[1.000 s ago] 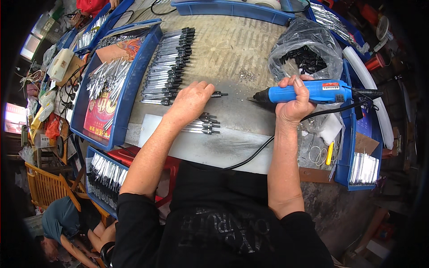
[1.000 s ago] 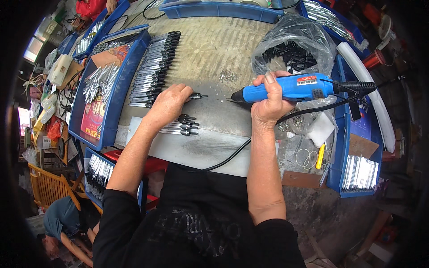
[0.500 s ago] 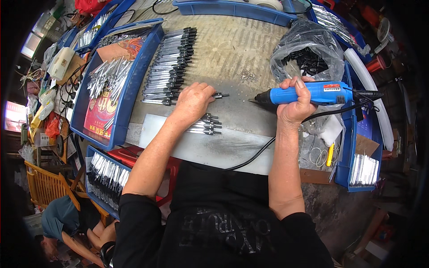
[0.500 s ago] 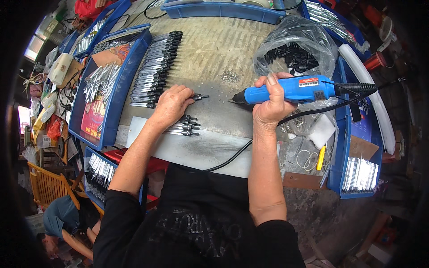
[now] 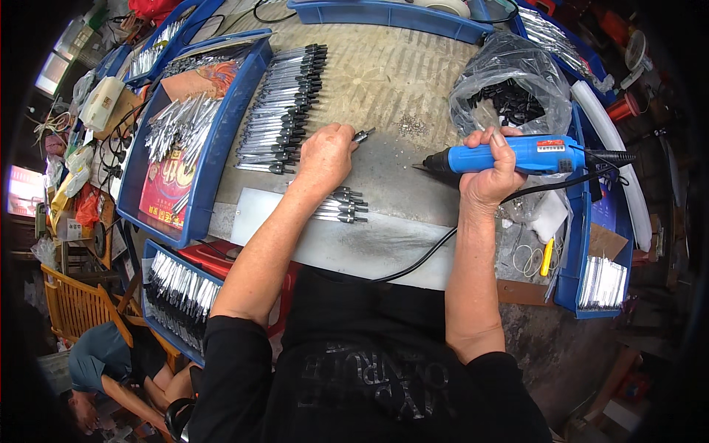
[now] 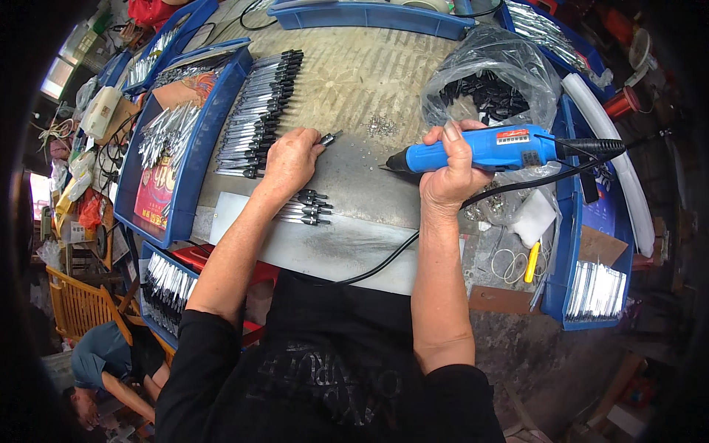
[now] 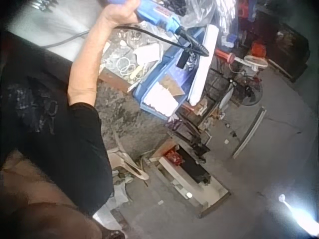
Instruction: The person assembles small metal components at a workbench using an electric screwdriver.
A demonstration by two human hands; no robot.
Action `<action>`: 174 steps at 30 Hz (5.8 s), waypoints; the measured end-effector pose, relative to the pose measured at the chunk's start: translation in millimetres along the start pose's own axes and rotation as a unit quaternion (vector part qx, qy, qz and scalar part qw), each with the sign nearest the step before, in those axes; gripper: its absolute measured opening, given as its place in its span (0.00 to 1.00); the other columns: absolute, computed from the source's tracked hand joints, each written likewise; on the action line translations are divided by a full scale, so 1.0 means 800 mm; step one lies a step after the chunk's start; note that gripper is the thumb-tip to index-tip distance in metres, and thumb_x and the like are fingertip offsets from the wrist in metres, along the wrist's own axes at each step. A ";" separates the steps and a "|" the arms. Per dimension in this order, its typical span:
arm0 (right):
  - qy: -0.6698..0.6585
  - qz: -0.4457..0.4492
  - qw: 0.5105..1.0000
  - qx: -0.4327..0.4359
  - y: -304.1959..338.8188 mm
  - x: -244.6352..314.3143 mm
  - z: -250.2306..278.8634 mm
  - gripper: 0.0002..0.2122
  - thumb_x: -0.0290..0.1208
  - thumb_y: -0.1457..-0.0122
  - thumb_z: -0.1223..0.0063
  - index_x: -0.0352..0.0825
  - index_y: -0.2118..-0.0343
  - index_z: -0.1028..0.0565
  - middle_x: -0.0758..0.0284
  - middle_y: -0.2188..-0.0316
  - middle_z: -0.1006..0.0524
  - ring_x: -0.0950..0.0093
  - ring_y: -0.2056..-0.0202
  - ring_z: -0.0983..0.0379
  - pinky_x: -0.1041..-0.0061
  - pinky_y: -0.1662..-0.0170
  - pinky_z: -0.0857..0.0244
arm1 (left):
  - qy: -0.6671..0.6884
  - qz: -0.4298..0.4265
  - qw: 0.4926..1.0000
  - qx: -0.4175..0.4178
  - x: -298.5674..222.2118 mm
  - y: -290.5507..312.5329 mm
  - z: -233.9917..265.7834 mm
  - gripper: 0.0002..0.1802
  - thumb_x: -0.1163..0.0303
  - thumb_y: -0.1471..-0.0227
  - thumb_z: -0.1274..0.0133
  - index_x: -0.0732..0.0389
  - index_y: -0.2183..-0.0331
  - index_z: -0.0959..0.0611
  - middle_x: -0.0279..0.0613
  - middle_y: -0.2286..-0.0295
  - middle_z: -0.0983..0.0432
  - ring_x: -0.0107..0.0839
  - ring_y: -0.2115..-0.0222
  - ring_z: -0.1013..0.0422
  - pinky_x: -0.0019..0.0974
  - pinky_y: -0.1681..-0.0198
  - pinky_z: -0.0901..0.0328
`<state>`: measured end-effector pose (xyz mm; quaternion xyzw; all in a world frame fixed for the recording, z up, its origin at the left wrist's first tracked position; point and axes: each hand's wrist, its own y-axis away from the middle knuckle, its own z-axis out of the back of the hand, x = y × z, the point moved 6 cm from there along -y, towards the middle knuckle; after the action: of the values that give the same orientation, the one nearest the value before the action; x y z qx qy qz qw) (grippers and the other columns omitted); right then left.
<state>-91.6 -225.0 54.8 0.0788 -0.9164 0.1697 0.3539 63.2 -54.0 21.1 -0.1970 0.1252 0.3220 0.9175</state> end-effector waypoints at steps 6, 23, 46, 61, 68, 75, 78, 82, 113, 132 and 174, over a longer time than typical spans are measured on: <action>0.006 -0.007 1.000 0.001 -0.002 -0.001 0.002 0.13 0.20 0.60 0.49 0.28 0.69 0.36 0.63 0.74 0.35 0.72 0.81 0.33 0.74 0.78 0.35 | 0.011 0.040 0.999 0.021 0.000 -0.003 0.001 0.07 0.70 0.60 0.46 0.62 0.76 0.26 0.46 0.77 0.28 0.45 0.72 0.31 0.43 0.69 0.38; 0.008 0.006 1.000 -0.001 0.000 0.000 0.000 0.14 0.21 0.60 0.49 0.27 0.68 0.36 0.63 0.75 0.35 0.72 0.82 0.33 0.74 0.78 0.36 | 0.016 0.061 0.998 0.025 -0.001 -0.008 0.002 0.07 0.70 0.63 0.44 0.62 0.79 0.24 0.47 0.80 0.27 0.45 0.74 0.30 0.43 0.72 0.37; 0.057 -0.011 0.984 0.170 0.023 -0.033 -0.122 0.13 0.20 0.61 0.45 0.28 0.71 0.34 0.66 0.80 0.32 0.77 0.81 0.33 0.78 0.77 0.36 | 0.043 0.061 0.997 -0.007 0.002 -0.004 -0.002 0.05 0.71 0.63 0.46 0.60 0.79 0.25 0.43 0.77 0.28 0.43 0.72 0.31 0.43 0.70 0.37; 0.118 -0.028 0.971 0.208 0.023 -0.072 -0.145 0.12 0.22 0.61 0.46 0.29 0.72 0.34 0.66 0.81 0.32 0.76 0.82 0.33 0.78 0.78 0.37 | 0.052 0.058 0.997 -0.013 0.004 -0.003 -0.004 0.05 0.72 0.62 0.46 0.60 0.79 0.25 0.42 0.77 0.28 0.42 0.71 0.31 0.43 0.70 0.37; 0.124 -0.027 0.968 0.218 0.026 -0.071 -0.148 0.11 0.21 0.60 0.45 0.29 0.72 0.33 0.68 0.81 0.31 0.79 0.81 0.32 0.80 0.77 0.37 | 0.053 0.061 0.997 -0.009 0.003 -0.002 -0.002 0.05 0.72 0.62 0.46 0.60 0.78 0.25 0.41 0.77 0.28 0.42 0.71 0.31 0.43 0.69 0.37; 0.219 0.001 0.943 0.250 0.029 -0.083 -0.154 0.11 0.21 0.60 0.47 0.28 0.71 0.34 0.67 0.79 0.30 0.77 0.81 0.32 0.79 0.77 0.36 | 0.063 0.064 0.996 -0.011 0.005 -0.002 -0.008 0.03 0.73 0.62 0.47 0.60 0.78 0.25 0.42 0.77 0.29 0.43 0.71 0.31 0.44 0.69 0.37; 0.243 0.017 0.928 0.280 0.028 -0.095 -0.158 0.11 0.20 0.60 0.47 0.28 0.72 0.33 0.66 0.79 0.30 0.78 0.81 0.32 0.79 0.78 0.36 | 0.060 0.066 0.996 -0.011 0.005 -0.005 -0.004 0.02 0.73 0.61 0.49 0.60 0.78 0.25 0.43 0.77 0.29 0.43 0.71 0.31 0.44 0.69 0.37; 0.239 0.010 0.920 0.311 0.028 -0.101 -0.174 0.11 0.19 0.62 0.48 0.28 0.72 0.33 0.67 0.81 0.30 0.79 0.82 0.32 0.79 0.79 0.36 | 0.062 0.075 0.995 0.000 0.005 -0.004 -0.006 0.02 0.74 0.60 0.51 0.61 0.78 0.25 0.43 0.77 0.30 0.44 0.71 0.32 0.45 0.69 0.37; 0.093 -0.016 0.981 0.167 0.016 -0.018 -0.117 0.13 0.20 0.61 0.47 0.28 0.70 0.34 0.66 0.79 0.32 0.78 0.80 0.33 0.79 0.77 0.36 | 0.014 -0.002 0.999 -0.029 -0.010 -0.005 -0.013 0.05 0.72 0.60 0.49 0.63 0.78 0.26 0.45 0.77 0.30 0.44 0.71 0.32 0.43 0.69 0.37; 0.067 -0.037 0.983 0.169 0.020 -0.024 -0.106 0.14 0.20 0.61 0.47 0.29 0.69 0.35 0.67 0.79 0.31 0.78 0.80 0.33 0.78 0.76 0.36 | 0.020 -0.019 0.999 -0.021 -0.007 -0.005 -0.006 0.03 0.74 0.60 0.51 0.62 0.78 0.26 0.46 0.77 0.30 0.45 0.72 0.32 0.43 0.70 0.37; 0.047 -0.054 0.988 0.139 0.017 -0.028 -0.079 0.14 0.18 0.60 0.48 0.29 0.68 0.35 0.66 0.78 0.32 0.78 0.78 0.33 0.77 0.76 0.35 | -0.071 -0.089 0.993 0.032 -0.019 -0.005 -0.003 0.05 0.78 0.64 0.54 0.63 0.77 0.26 0.45 0.75 0.29 0.41 0.70 0.31 0.39 0.70 0.33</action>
<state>-39.7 -188.4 79.6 0.1688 -0.8607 0.2791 0.3910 53.8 -66.7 25.4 -0.1547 0.0521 0.2484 0.9548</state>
